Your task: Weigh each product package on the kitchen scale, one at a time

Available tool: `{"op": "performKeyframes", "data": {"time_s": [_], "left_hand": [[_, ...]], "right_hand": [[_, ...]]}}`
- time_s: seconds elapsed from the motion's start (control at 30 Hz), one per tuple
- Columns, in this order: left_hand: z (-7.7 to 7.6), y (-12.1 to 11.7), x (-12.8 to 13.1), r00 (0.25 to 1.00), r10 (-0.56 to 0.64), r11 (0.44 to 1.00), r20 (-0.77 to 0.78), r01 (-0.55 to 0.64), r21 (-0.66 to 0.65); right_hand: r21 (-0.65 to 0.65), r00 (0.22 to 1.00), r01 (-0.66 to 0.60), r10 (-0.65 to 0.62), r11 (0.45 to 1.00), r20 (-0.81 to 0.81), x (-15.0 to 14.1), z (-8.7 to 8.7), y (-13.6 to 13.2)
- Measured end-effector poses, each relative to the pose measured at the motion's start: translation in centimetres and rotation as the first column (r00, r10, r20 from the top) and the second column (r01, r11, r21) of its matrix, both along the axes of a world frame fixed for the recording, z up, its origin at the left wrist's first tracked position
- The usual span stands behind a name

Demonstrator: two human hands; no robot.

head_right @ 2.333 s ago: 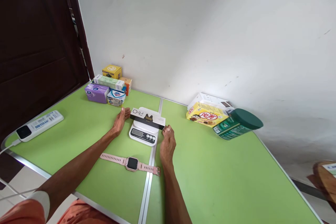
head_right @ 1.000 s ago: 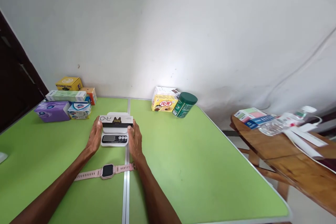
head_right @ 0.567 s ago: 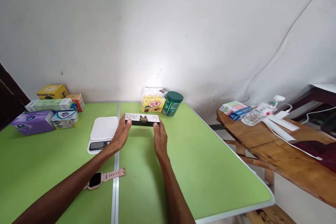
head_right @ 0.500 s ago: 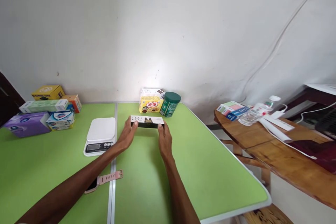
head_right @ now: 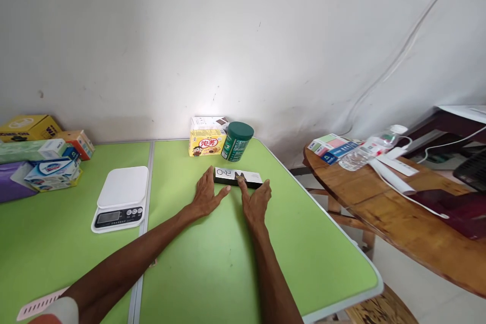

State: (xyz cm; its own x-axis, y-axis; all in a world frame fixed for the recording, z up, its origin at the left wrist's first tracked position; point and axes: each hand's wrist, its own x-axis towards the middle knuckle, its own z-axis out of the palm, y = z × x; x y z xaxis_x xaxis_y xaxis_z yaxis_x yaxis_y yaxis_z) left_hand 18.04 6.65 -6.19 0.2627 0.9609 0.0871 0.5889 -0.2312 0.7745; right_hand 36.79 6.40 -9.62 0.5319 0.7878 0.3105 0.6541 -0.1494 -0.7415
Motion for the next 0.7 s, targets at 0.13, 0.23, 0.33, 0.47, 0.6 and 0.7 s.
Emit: {"op": "performKeyframes", "data": {"time_s": [0.13,0.23,0.33,0.47,0.6,0.7], "left_hand": [[-0.6,-1.7,-0.6,0.997,0.001,0.993,0.082,-0.011,0.117],[-0.5,-2.1,-0.4,0.995,-0.037,0.993,0.093,0.026,0.117],[0.0,-1.1,0.4,0.995,-0.083,0.995,0.058,0.080,0.059],[0.4,1.5,1.4,0.993,-0.115,0.993,-0.001,0.115,0.002],[0.7,3.5,1.5,0.985,-0.167,0.985,-0.036,0.165,-0.047],[0.8,4.1,1.2,0.974,-0.219,0.974,-0.055,0.215,-0.070]], "right_hand": [[-0.055,0.999,0.042,-0.043,0.998,-0.016,-2.4,0.4,-0.3],[-0.082,0.997,0.080,-0.081,0.993,-0.009,-3.6,1.1,0.3],[-0.099,0.994,0.101,-0.103,0.990,-0.024,-3.4,1.7,1.8],[-0.104,0.997,0.069,-0.073,0.992,-0.035,-1.9,1.7,4.3],[-0.140,0.999,0.033,-0.033,0.990,-0.003,-0.7,1.7,5.9],[-0.187,1.000,0.005,-0.001,0.982,0.025,-0.6,2.4,6.3]]}}
